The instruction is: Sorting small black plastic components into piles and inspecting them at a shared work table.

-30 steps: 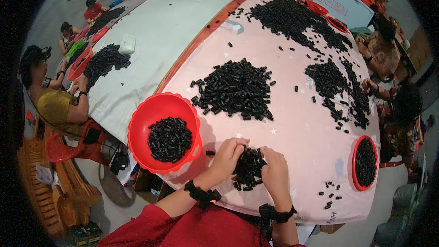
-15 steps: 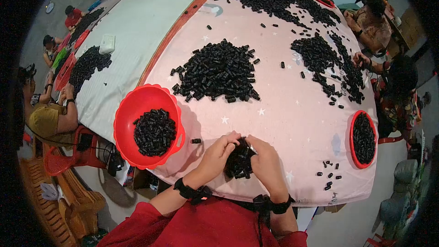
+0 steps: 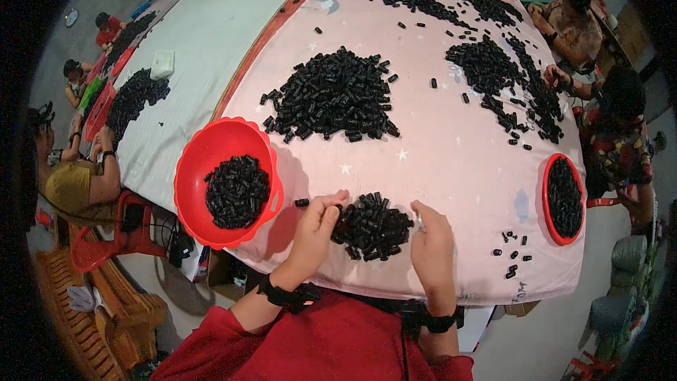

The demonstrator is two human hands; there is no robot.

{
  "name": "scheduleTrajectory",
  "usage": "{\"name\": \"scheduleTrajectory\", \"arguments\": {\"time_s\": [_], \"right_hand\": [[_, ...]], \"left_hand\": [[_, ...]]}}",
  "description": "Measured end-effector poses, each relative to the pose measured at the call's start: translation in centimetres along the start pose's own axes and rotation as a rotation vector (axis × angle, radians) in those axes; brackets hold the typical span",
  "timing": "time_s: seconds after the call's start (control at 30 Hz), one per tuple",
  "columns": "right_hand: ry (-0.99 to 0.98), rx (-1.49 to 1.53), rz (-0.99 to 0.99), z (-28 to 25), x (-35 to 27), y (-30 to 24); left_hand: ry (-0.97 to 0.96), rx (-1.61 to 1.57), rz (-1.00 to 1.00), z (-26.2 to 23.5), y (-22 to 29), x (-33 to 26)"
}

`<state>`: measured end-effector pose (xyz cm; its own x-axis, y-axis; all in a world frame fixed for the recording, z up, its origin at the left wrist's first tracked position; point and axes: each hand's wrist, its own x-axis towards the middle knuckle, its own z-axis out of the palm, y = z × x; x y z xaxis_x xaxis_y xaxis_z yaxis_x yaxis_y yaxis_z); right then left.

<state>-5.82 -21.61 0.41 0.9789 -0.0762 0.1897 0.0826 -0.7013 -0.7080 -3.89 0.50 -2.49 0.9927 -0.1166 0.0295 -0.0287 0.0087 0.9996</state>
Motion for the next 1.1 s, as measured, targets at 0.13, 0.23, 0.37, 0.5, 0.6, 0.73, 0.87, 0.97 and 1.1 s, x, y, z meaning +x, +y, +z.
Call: {"name": "scheduleTrajectory", "arguments": {"time_s": [0.13, 0.23, 0.37, 0.5, 0.6, 0.73, 0.87, 0.97, 1.1], "right_hand": [[0.007, -0.046, 0.077, -0.4, -1.8, 1.6], [-0.006, -0.134, 0.022, 0.1, -2.8, 1.6], [-0.018, -0.087, -0.041, 0.1, -4.0, 1.3], [0.068, 0.114, 0.179, -0.5, -5.2, 0.1], [0.041, 0.232, 0.278, -1.6, -6.6, -1.9], [-0.043, 0.176, 0.144, -1.4, -8.9, -2.2], [-0.14, 0.189, 0.191, -1.7, -10.8, -4.1], [-0.221, 0.271, 0.238, -2.5, -11.6, -5.6], [-0.29, 0.412, 0.279, -2.4, -12.4, -6.7]], "left_hand": [[0.149, 0.296, -0.042, -1.0, -0.4, -1.0], [0.112, 0.043, -0.337, -1.2, -0.8, -1.8], [0.054, 0.048, -0.316, -1.3, -1.2, -3.0], [0.077, 0.012, -0.22, -1.9, 0.2, -4.2], [0.03, -0.121, -0.251, -2.5, 1.6, -5.2], [-0.155, -0.325, -0.318, -2.7, 1.9, -7.1], [-0.354, -0.504, -0.523, -2.0, 2.0, -9.1], [-0.477, -0.726, -0.651, -1.8, 2.1, -9.9], [-0.495, -0.727, -0.656, -1.4, 2.2, -10.0]]}}
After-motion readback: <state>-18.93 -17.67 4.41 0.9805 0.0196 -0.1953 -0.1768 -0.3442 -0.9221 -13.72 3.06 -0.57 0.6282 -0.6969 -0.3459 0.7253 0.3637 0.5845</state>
